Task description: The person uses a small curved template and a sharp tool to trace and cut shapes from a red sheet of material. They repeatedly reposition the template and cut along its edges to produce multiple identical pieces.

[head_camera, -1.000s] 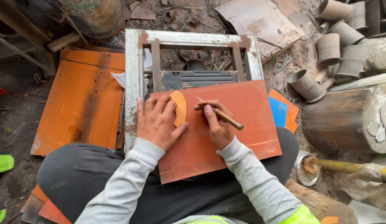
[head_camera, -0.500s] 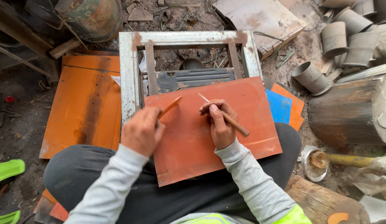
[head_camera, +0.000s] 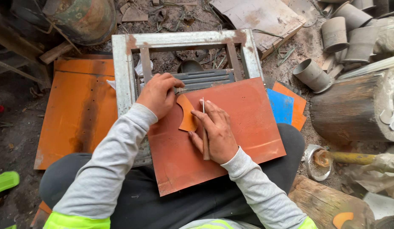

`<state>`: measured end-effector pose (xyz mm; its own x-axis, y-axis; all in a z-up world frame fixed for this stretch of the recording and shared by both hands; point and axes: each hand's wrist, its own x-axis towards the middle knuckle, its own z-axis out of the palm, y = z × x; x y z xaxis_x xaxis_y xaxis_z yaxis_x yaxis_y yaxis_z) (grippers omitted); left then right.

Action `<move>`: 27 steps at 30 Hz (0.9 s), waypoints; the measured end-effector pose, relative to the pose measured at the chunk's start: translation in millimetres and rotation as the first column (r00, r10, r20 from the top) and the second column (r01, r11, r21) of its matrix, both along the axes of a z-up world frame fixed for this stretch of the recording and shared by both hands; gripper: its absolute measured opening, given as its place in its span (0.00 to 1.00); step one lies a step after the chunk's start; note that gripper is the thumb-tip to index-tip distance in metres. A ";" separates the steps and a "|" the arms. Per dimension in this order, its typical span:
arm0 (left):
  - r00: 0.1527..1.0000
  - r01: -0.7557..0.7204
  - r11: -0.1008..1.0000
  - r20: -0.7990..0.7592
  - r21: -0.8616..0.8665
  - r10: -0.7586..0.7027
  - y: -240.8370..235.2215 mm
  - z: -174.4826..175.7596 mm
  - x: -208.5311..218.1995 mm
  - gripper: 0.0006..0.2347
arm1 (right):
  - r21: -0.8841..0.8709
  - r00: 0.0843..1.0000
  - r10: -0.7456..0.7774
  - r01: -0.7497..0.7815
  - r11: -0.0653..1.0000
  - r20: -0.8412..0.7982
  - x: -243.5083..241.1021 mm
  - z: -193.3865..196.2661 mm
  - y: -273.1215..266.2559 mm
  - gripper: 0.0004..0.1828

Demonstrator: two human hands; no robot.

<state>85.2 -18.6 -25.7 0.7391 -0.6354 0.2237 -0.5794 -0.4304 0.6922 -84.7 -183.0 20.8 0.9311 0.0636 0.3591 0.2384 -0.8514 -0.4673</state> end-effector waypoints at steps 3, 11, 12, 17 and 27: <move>0.998 0.029 1.000 -0.055 0.010 -0.028 15.8 -3.7 -4.1 0.10 | -0.053 1.000 0.013 -0.014 0.998 -0.012 0.9 -5.2 2.9 0.27; 0.992 0.112 0.993 0.060 -0.041 -0.110 14.7 -13.9 -2.9 0.09 | -0.072 1.000 0.014 -0.016 0.997 -0.022 2.2 -10.7 3.7 0.22; 0.991 0.122 0.991 0.051 -0.047 -0.120 14.5 -13.9 0.0 0.08 | -0.079 1.000 0.015 -0.017 0.997 -0.027 2.1 -9.5 4.3 0.22; 0.989 0.134 0.991 -0.063 0.012 -0.133 11.1 -9.1 9.6 0.08 | -0.078 0.999 0.020 -0.023 0.997 -0.038 4.6 -8.0 5.9 0.21; 0.984 0.141 0.990 -0.115 0.023 -0.138 11.0 -4.6 10.9 0.07 | -0.047 0.998 0.016 -0.019 0.999 -0.063 4.8 -9.3 4.9 0.20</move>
